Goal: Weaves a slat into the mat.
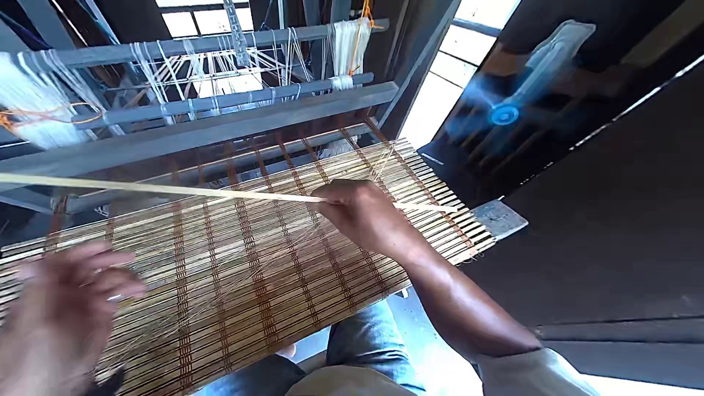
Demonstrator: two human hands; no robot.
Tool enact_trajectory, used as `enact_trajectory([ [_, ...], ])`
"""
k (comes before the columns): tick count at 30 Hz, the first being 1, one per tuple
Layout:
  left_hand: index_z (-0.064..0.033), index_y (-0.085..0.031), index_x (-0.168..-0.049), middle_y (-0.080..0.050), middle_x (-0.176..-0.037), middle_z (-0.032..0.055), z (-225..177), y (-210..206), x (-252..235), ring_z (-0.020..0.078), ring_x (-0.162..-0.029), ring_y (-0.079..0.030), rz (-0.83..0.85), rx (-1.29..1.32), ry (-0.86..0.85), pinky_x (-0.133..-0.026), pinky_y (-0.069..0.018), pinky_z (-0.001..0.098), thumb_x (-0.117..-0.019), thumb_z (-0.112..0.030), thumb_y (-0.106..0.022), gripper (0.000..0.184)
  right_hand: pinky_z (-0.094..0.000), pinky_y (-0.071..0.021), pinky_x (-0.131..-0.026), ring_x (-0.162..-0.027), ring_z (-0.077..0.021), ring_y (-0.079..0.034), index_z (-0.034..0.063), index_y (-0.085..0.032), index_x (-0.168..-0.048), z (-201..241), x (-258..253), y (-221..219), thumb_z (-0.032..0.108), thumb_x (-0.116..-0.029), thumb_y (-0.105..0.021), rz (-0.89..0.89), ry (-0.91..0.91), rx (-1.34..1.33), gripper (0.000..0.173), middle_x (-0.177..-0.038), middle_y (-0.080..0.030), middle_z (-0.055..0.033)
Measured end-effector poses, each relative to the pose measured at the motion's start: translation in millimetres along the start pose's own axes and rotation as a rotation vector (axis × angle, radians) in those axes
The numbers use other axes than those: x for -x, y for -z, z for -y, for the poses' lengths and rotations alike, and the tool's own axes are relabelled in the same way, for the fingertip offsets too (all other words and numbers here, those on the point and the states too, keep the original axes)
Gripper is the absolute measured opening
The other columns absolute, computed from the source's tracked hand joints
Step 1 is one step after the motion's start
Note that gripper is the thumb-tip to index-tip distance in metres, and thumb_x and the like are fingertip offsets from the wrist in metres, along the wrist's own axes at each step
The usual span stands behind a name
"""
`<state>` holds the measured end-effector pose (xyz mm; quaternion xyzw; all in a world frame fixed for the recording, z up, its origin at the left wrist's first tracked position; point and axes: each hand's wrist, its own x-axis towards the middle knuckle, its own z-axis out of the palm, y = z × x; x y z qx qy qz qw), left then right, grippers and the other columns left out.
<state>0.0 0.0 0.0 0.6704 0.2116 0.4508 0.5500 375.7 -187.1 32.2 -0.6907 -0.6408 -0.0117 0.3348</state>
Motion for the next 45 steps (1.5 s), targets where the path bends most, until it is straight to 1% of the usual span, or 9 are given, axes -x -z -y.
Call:
enact_trajectory([
  [3,-0.0198,-0.057,-0.141,-0.073,-0.118,0.0079,-10,-78,-11,0.0241,-0.080,-0.075,0.075,0.121,0.100,-0.071,-0.0660,0.0399,-0.0946,-0.076,-0.044,0.074,-0.0431,-0.0580,-0.066,-0.076,-0.0172,-0.067,0.0163,-0.077,-0.107,21,-20,-21,0.028,-0.1017,-0.064,0.054,0.011,0.033,0.019,-0.089,-0.070,-0.0012],
  [8,-0.0100,-0.051,-0.124,-0.073,-0.103,0.0125,-3,-105,-32,0.0247,-0.074,-0.075,-0.273,0.303,0.031,-0.070,-0.0657,0.0404,-0.1122,-0.032,-0.037,0.029,-0.0489,-0.0585,-0.067,-0.080,-0.0229,-0.070,0.0172,-0.077,-0.113,53,-51,-63,0.027,-0.1029,-0.061,0.084,0.056,0.091,0.021,-0.095,-0.072,-0.0043],
  [11,-0.0091,-0.046,-0.121,-0.071,-0.093,0.0151,1,-88,-43,0.0288,-0.069,-0.074,-0.509,0.362,0.102,-0.066,-0.0659,0.0432,-0.1120,-0.032,-0.043,0.025,-0.0494,-0.0578,-0.066,-0.077,-0.0243,-0.069,0.0157,-0.077,-0.112,66,-69,-83,0.026,-0.1036,-0.060,0.079,0.108,0.070,0.022,-0.091,-0.072,-0.0060],
  [15,-0.0082,-0.047,-0.131,-0.070,-0.099,0.0162,10,-51,-56,0.0296,-0.075,-0.075,-0.527,0.396,0.168,-0.070,-0.0660,0.0443,-0.1126,-0.037,-0.039,0.035,-0.0493,-0.0568,-0.064,-0.076,-0.0268,-0.069,0.0151,-0.077,-0.110,87,-99,-110,0.025,-0.1034,-0.059,0.106,0.180,0.091,0.022,-0.088,-0.071,-0.0069],
  [19,-0.0039,-0.054,-0.121,-0.072,-0.096,0.0146,17,-8,-76,0.0254,-0.074,-0.075,-0.571,0.361,0.139,-0.067,-0.0656,0.0401,-0.1136,-0.025,-0.038,0.028,-0.0537,-0.0580,-0.072,-0.087,-0.0329,-0.072,0.0150,-0.076,-0.117,112,-136,-144,0.028,-0.1029,-0.061,0.124,0.218,0.110,0.024,-0.099,-0.073,-0.0127],
  [22,-0.0095,-0.053,-0.119,-0.070,-0.088,0.0048,22,57,-93,0.0174,-0.068,-0.071,-0.665,0.232,0.114,-0.065,-0.0633,0.0349,-0.1135,-0.031,-0.037,0.027,-0.0591,-0.0459,-0.099,-0.116,-0.0389,-0.058,0.0186,-0.065,-0.140,121,-156,-172,0.032,-0.0960,-0.070,-0.100,0.445,0.105,0.046,-0.128,-0.060,-0.0197],
  [27,-0.0160,-0.051,-0.107,-0.060,-0.072,-0.0040,30,219,-119,0.0085,-0.053,-0.057,-1.090,0.204,0.031,-0.051,-0.0517,0.0259,-0.1123,-0.032,-0.030,0.027,-0.0414,-0.0525,-0.083,-0.095,-0.0231,-0.065,0.0134,-0.078,-0.110,140,-172,-215,0.017,-0.0959,-0.059,-0.259,0.741,-0.230,0.024,-0.101,-0.070,-0.0079],
  [34,-0.0172,-0.051,-0.096,-0.048,-0.062,-0.0053,60,328,-97,0.0076,-0.048,-0.046,-1.395,0.251,-0.036,-0.047,-0.0448,0.0246,-0.1080,-0.021,-0.041,0.016,-0.0435,-0.0616,-0.084,-0.093,-0.0255,-0.073,0.0033,-0.058,-0.135,150,-278,-293,0.013,-0.1094,-0.043,0.621,-0.109,-0.798,0.031,-0.114,-0.068,-0.0180],
  [45,-0.0162,-0.049,-0.094,-0.048,-0.062,-0.0037,104,347,-75,0.0090,-0.049,-0.048,-1.538,0.407,-0.069,-0.048,-0.0455,0.0259,-0.1089,-0.020,-0.038,0.019,-0.0387,-0.0563,-0.086,-0.107,-0.0284,-0.065,0.0079,-0.044,-0.149,220,-349,-386,0.027,-0.1105,-0.045,0.471,-0.854,-1.349,0.043,-0.134,-0.058,-0.0209],
])
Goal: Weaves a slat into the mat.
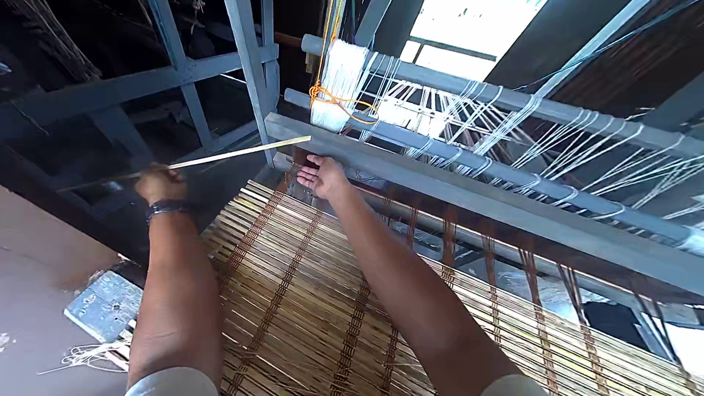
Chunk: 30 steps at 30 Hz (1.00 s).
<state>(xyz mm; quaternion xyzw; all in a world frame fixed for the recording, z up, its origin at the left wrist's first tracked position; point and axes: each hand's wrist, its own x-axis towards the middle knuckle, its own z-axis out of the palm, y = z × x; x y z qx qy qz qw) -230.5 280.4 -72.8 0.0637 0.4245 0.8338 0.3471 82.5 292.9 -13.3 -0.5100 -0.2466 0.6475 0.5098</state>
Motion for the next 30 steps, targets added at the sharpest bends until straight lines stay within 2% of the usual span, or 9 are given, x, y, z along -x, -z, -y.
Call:
enact_trajectory([
  [6,-0.0163,-0.051,-0.093,-0.049,-0.062,-0.0039,5,2,-3,0.0087,-0.048,-0.048,0.005,0.017,0.012,-0.048,-0.0456,0.0253,-0.1096,-0.021,-0.036,0.023,-0.0411,-0.0555,-0.090,-0.115,-0.0294,-0.064,0.0145,-0.047,-0.148,-5,-16,-3,0.030,-0.1095,-0.046,-0.024,-0.050,-0.140,0.042,-0.140,-0.055,-0.0178],
  [10,-0.0158,-0.050,-0.094,-0.049,-0.062,-0.0036,6,0,-2,0.0084,-0.047,-0.048,0.008,0.042,0.023,-0.047,-0.0453,0.0244,-0.1107,-0.022,-0.033,0.024,-0.0446,-0.0533,-0.096,-0.122,-0.0303,-0.060,0.0143,-0.045,-0.149,-6,-18,-8,0.030,-0.1098,-0.045,-0.012,-0.043,-0.185,0.042,-0.143,-0.053,-0.0169],
  [15,-0.0151,-0.050,-0.094,-0.049,-0.062,-0.0027,9,-2,-2,0.0088,-0.046,-0.047,-0.015,0.056,0.046,-0.045,-0.0447,0.0246,-0.1116,-0.024,-0.031,0.027,-0.0456,-0.0545,-0.093,-0.116,-0.0299,-0.063,0.0148,-0.051,-0.146,-11,-26,-4,0.032,-0.1095,-0.046,0.015,-0.049,-0.197,0.041,-0.138,-0.058,-0.0163],
  [17,-0.0154,-0.050,-0.092,-0.049,-0.061,-0.0031,10,-2,-2,0.0086,-0.046,-0.047,-0.025,0.053,0.047,-0.045,-0.0440,0.0244,-0.1113,-0.024,-0.033,0.027,-0.0460,-0.0544,-0.094,-0.117,-0.0298,-0.063,0.0145,-0.050,-0.146,-11,-27,-3,0.032,-0.1097,-0.044,0.022,-0.052,-0.196,0.041,-0.138,-0.058,-0.0160],
  [22,-0.0158,-0.050,-0.095,-0.050,-0.064,-0.0028,11,-2,-1,0.0086,-0.047,-0.048,-0.026,0.042,0.045,-0.046,-0.0449,0.0246,-0.1116,-0.024,-0.031,0.026,-0.0461,-0.0535,-0.095,-0.120,-0.0293,-0.061,0.0134,-0.050,-0.145,-9,-24,-3,0.029,-0.1096,-0.044,0.010,-0.039,-0.198,0.039,-0.140,-0.056,-0.0154],
  [27,-0.0154,-0.050,-0.099,-0.051,-0.065,-0.0029,14,-1,-4,0.0086,-0.048,-0.049,-0.019,0.030,0.035,-0.047,-0.0459,0.0249,-0.1117,-0.024,-0.030,0.026,-0.0498,-0.0488,-0.102,-0.131,-0.0286,-0.055,0.0115,-0.050,-0.144,-7,-22,-6,0.026,-0.1098,-0.042,0.035,-0.012,-0.228,0.038,-0.145,-0.053,-0.0131],
  [30,-0.0148,-0.049,-0.100,-0.050,-0.063,-0.0033,16,0,-6,0.0082,-0.047,-0.048,0.000,0.028,0.028,-0.047,-0.0455,0.0250,-0.1122,-0.025,-0.028,0.027,-0.0530,-0.0496,-0.101,-0.131,-0.0299,-0.055,0.0149,-0.047,-0.147,-12,-25,-3,0.029,-0.1102,-0.042,0.054,-0.027,-0.188,0.039,-0.147,-0.052,-0.0121],
])
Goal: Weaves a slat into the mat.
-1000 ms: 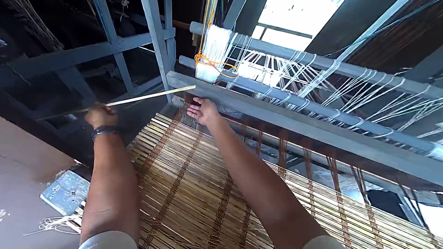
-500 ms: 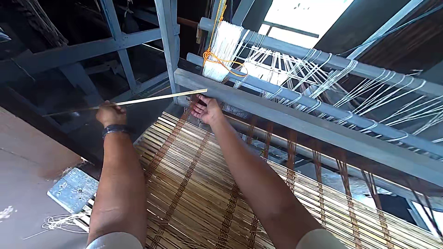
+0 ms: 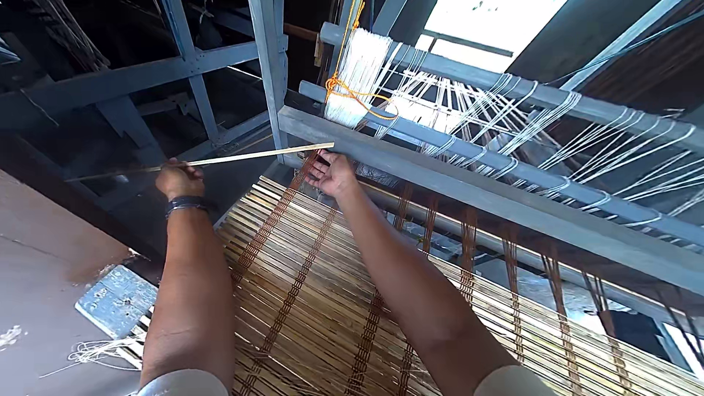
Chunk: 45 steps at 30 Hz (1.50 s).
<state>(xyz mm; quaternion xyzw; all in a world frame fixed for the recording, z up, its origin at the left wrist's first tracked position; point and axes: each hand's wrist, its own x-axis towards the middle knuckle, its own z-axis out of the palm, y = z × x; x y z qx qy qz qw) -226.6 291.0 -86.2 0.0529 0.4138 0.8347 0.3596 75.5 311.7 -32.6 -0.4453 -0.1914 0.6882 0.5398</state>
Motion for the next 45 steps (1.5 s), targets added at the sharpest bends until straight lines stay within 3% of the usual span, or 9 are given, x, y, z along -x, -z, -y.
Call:
enact_trajectory([
  [3,-0.0150,-0.049,-0.099,-0.050,-0.063,-0.0031,-1,1,-1,0.0083,-0.047,-0.048,-0.005,0.000,-0.002,-0.046,-0.0453,0.0249,-0.1121,-0.024,-0.029,0.026,-0.0534,-0.0522,-0.096,-0.126,-0.0308,-0.058,0.0155,-0.046,-0.147,-1,-4,0,0.034,-0.1089,-0.044,0.001,-0.029,0.058,0.042,-0.144,-0.055,-0.0128],
  [7,-0.0149,-0.049,-0.101,-0.051,-0.064,-0.0026,-3,0,0,0.0085,-0.046,-0.049,-0.027,-0.031,-0.014,-0.046,-0.0455,0.0248,-0.1124,-0.026,-0.028,0.026,-0.0568,-0.0506,-0.097,-0.129,-0.0321,-0.057,0.0186,-0.047,-0.147,0,-7,6,0.040,-0.1084,-0.042,0.048,-0.042,0.100,0.045,-0.147,-0.054,-0.0119],
  [15,-0.0150,-0.050,-0.104,-0.053,-0.066,-0.0015,-3,1,-1,0.0089,-0.048,-0.050,-0.056,-0.048,-0.024,-0.046,-0.0463,0.0253,-0.1128,-0.028,-0.029,0.026,-0.0540,-0.0503,-0.100,-0.128,-0.0306,-0.058,0.0149,-0.051,-0.143,-3,-10,8,0.035,-0.1096,-0.040,0.071,-0.028,0.036,0.041,-0.143,-0.057,-0.0120],
  [27,-0.0139,-0.049,-0.104,-0.052,-0.065,-0.0013,-1,-1,2,0.0094,-0.049,-0.051,-0.067,-0.060,-0.033,-0.047,-0.0465,0.0263,-0.1127,-0.028,-0.029,0.026,-0.0463,-0.0564,-0.085,-0.113,-0.0283,-0.065,0.0127,-0.054,-0.139,-6,0,0,0.025,-0.1103,-0.042,-0.082,0.089,0.218,0.033,-0.137,-0.060,-0.0136],
  [31,-0.0141,-0.048,-0.105,-0.052,-0.066,-0.0014,-1,1,2,0.0097,-0.049,-0.051,-0.058,-0.048,-0.038,-0.047,-0.0470,0.0266,-0.1129,-0.028,-0.028,0.025,-0.0473,-0.0553,-0.091,-0.121,-0.0298,-0.061,0.0148,-0.049,-0.146,-3,0,-2,0.022,-0.1102,-0.039,-0.057,0.084,0.162,0.038,-0.144,-0.053,-0.0145],
  [39,-0.0142,-0.049,-0.105,-0.052,-0.066,-0.0006,-2,0,2,0.0103,-0.049,-0.052,-0.078,-0.045,-0.030,-0.047,-0.0475,0.0269,-0.1126,-0.028,-0.030,0.024,-0.0498,-0.0541,-0.093,-0.122,-0.0314,-0.060,0.0140,-0.052,-0.143,2,-7,-5,0.020,-0.1096,-0.037,-0.063,0.036,0.079,0.038,-0.141,-0.055,-0.0160],
  [45,-0.0144,-0.049,-0.103,-0.051,-0.065,-0.0011,-1,-1,2,0.0101,-0.049,-0.050,-0.080,-0.042,-0.033,-0.047,-0.0466,0.0268,-0.1124,-0.028,-0.030,0.024,-0.0530,-0.0469,-0.104,-0.134,-0.0300,-0.051,0.0105,-0.046,-0.145,2,-9,-8,0.021,-0.1097,-0.040,-0.032,0.033,-0.113,0.037,-0.147,-0.051,-0.0142],
])
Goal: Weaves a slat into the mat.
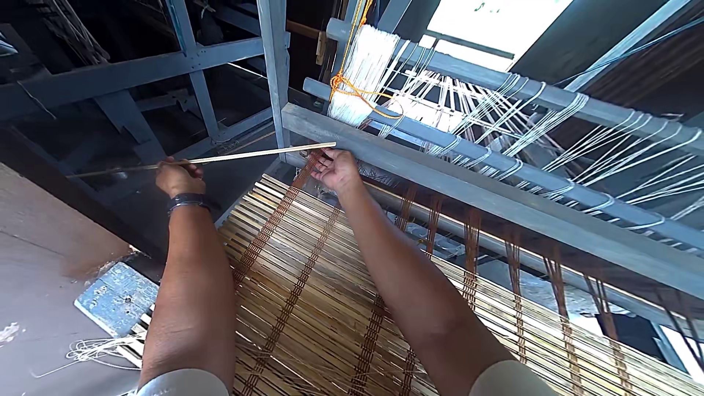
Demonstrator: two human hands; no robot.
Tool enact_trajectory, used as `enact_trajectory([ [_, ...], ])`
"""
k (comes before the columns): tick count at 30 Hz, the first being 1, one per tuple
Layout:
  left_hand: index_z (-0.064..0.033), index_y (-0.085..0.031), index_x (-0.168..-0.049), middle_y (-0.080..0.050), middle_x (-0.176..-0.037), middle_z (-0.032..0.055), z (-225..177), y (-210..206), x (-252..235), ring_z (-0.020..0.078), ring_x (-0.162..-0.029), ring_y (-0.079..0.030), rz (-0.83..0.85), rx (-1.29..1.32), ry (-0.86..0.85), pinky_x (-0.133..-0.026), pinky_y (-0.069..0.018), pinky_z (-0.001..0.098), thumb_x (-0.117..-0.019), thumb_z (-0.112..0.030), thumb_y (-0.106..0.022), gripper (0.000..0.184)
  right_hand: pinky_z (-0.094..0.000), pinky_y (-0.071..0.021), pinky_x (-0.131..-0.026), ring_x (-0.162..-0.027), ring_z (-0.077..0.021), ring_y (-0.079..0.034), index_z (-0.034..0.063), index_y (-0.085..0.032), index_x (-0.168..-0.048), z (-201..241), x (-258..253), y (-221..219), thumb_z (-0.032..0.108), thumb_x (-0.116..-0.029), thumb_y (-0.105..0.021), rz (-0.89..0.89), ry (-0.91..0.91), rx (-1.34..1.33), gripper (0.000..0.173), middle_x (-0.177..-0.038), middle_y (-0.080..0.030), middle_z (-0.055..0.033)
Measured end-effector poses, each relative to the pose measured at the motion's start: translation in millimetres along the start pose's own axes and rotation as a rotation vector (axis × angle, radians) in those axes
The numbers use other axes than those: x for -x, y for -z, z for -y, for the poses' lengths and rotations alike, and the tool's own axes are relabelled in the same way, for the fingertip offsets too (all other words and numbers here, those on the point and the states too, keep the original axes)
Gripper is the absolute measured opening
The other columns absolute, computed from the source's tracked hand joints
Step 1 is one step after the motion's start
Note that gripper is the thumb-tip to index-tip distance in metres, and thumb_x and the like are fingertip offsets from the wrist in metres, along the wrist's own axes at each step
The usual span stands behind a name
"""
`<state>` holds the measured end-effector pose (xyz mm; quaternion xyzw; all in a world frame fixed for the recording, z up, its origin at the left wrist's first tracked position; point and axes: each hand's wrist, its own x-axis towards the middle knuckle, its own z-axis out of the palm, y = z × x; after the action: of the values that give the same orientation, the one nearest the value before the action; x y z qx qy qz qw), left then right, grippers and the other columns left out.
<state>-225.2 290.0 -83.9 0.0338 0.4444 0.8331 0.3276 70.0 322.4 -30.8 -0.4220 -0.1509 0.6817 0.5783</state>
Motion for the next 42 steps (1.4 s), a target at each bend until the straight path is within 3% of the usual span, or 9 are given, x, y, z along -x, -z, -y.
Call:
enact_trajectory([
  [4,-0.0143,-0.048,-0.102,-0.052,-0.064,-0.0010,0,1,-1,0.0102,-0.048,-0.051,0.001,0.004,-0.001,-0.046,-0.0469,0.0271,-0.1122,-0.027,-0.032,0.024,-0.0486,-0.0513,-0.096,-0.122,-0.0281,-0.060,0.0099,-0.046,-0.143,-3,0,-3,0.022,-0.1093,-0.037,0.014,0.015,-0.016,0.037,-0.138,-0.057,-0.0143],
  [8,-0.0147,-0.048,-0.103,-0.051,-0.065,-0.0012,-1,1,1,0.0099,-0.050,-0.051,-0.002,0.012,0.005,-0.048,-0.0468,0.0269,-0.1123,-0.028,-0.031,0.024,-0.0514,-0.0511,-0.097,-0.126,-0.0296,-0.059,0.0139,-0.050,-0.144,-2,2,5,0.023,-0.1103,-0.038,0.012,-0.004,0.139,0.037,-0.142,-0.056,-0.0139],
  [10,-0.0144,-0.048,-0.102,-0.052,-0.065,-0.0014,-1,1,2,0.0100,-0.049,-0.051,0.004,0.008,0.006,-0.047,-0.0469,0.0265,-0.1124,-0.027,-0.030,0.024,-0.0516,-0.0520,-0.096,-0.126,-0.0310,-0.059,0.0146,-0.046,-0.146,1,1,4,0.025,-0.1100,-0.039,0.029,-0.027,0.188,0.038,-0.144,-0.054,-0.0149],
  [16,-0.0139,-0.048,-0.106,-0.052,-0.066,-0.0002,-2,4,-2,0.0105,-0.049,-0.051,-0.016,-0.034,-0.011,-0.047,-0.0467,0.0271,-0.1123,-0.027,-0.031,0.023,-0.0509,-0.0495,-0.100,-0.130,-0.0278,-0.056,0.0117,-0.048,-0.143,4,1,-1,0.026,-0.1090,-0.040,0.005,-0.035,0.102,0.037,-0.144,-0.055,-0.0116],
  [22,-0.0104,-0.048,-0.114,-0.057,-0.072,0.0039,0,9,-14,0.0128,-0.051,-0.053,-0.096,-0.037,-0.072,-0.047,-0.0482,0.0296,-0.1125,-0.024,-0.031,0.022,-0.0528,-0.0495,-0.102,-0.134,-0.0287,-0.054,0.0145,-0.048,-0.145,5,1,5,0.026,-0.1092,-0.042,0.001,-0.045,0.115,0.038,-0.147,-0.053,-0.0110],
  [25,-0.0101,-0.048,-0.119,-0.058,-0.076,0.0055,-9,11,-18,0.0145,-0.054,-0.055,-0.131,-0.051,-0.104,-0.049,-0.0501,0.0321,-0.1127,-0.027,-0.030,0.025,-0.0543,-0.0506,-0.094,-0.126,-0.0298,-0.059,0.0198,-0.054,-0.142,1,-2,12,0.026,-0.1084,-0.043,0.023,-0.058,0.304,0.036,-0.142,-0.058,-0.0105],
  [28,-0.0113,-0.047,-0.126,-0.058,-0.081,0.0052,-22,12,-16,0.0142,-0.058,-0.056,-0.133,-0.130,-0.151,-0.052,-0.0520,0.0329,-0.1137,-0.031,-0.028,0.030,-0.0574,-0.0511,-0.095,-0.128,-0.0333,-0.057,0.0228,-0.048,-0.150,-3,1,14,0.019,-0.1074,-0.038,0.069,-0.045,0.440,0.044,-0.148,-0.053,-0.0143],
  [32,-0.0112,-0.044,-0.135,-0.057,-0.083,0.0046,-31,7,-9,0.0123,-0.058,-0.055,-0.132,-0.219,-0.213,-0.053,-0.0518,0.0312,-0.1142,-0.031,-0.025,0.034,-0.0513,-0.0540,-0.095,-0.125,-0.0334,-0.059,0.0222,-0.045,-0.155,-8,-1,17,0.012,-0.1091,-0.035,0.081,0.000,0.455,0.048,-0.150,-0.049,-0.0177],
  [42,-0.0107,-0.048,-0.131,-0.059,-0.084,0.0059,-19,2,-15,0.0145,-0.058,-0.057,-0.114,-0.282,-0.188,-0.053,-0.0519,0.0335,-0.1120,-0.025,-0.029,0.030,-0.0539,-0.0528,-0.091,-0.124,-0.0330,-0.059,0.0264,-0.043,-0.153,3,-1,13,0.022,-0.1106,-0.037,0.074,-0.068,0.423,0.043,-0.147,-0.053,-0.0141],
])
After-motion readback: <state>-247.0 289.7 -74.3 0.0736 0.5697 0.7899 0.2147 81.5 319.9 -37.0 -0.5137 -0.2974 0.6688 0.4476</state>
